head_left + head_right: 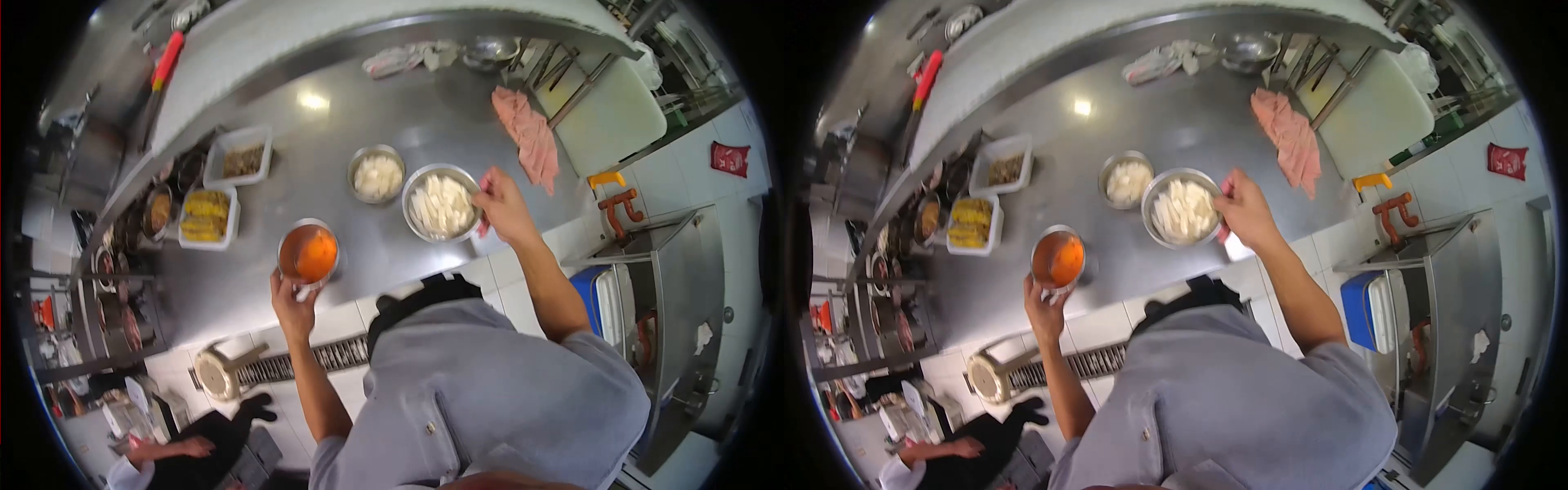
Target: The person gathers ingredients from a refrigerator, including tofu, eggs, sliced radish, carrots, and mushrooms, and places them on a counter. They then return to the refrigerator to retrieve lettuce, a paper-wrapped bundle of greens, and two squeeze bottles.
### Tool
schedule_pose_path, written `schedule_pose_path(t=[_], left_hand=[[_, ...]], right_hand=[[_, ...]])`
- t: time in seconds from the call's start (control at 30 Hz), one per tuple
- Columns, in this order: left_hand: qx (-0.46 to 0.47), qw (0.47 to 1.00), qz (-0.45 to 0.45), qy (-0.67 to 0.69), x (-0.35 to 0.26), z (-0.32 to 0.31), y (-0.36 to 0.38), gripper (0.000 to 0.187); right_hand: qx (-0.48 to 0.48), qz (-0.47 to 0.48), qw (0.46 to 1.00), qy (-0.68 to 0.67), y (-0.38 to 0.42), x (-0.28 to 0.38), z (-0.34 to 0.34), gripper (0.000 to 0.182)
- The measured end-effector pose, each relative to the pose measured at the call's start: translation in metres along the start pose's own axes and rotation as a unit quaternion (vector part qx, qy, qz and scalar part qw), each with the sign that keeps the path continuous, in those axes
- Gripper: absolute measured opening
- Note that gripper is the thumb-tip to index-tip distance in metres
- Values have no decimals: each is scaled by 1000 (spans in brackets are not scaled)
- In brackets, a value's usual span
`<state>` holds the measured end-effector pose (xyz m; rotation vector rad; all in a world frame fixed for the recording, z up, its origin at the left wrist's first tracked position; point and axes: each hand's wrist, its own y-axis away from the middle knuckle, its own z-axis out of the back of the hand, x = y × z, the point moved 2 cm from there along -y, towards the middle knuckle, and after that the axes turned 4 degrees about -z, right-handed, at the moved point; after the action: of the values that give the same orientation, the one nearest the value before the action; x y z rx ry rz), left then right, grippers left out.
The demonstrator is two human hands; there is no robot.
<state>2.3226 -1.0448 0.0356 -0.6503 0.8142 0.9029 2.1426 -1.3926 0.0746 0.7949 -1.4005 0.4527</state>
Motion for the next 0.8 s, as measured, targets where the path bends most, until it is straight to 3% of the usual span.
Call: schedule_pose_path(t=[0.07,0.23,0.37,0.43,0.5,0.6,0.7,0.8], left_hand=[[21,998,-42,40,-28,13,-2,31],[64,988,-113,78,-107,68,-23,36],[18,973,-214,87,-166,109,-52,40],[3,964,-239,119,-196,114,-64,42],[-4,957,-264,117,-216,116,-74,41],[-23,954,-289,75,-231,116,-79,37],[-32,957,-277,82,-233,110,-77,33],[-32,966,-244,83,-228,110,-67,33]], right_hand=[[20,-40,999,21,7,22,14,18],[23,-14,991,128,32,142,36,12],[5,100,982,159,20,229,55,12],[54,140,976,157,6,269,64,7],[-34,168,973,156,-1,303,57,18],[40,259,962,74,-45,326,42,14],[-3,246,966,82,-83,332,20,13],[33,236,968,76,-126,336,-10,12]])
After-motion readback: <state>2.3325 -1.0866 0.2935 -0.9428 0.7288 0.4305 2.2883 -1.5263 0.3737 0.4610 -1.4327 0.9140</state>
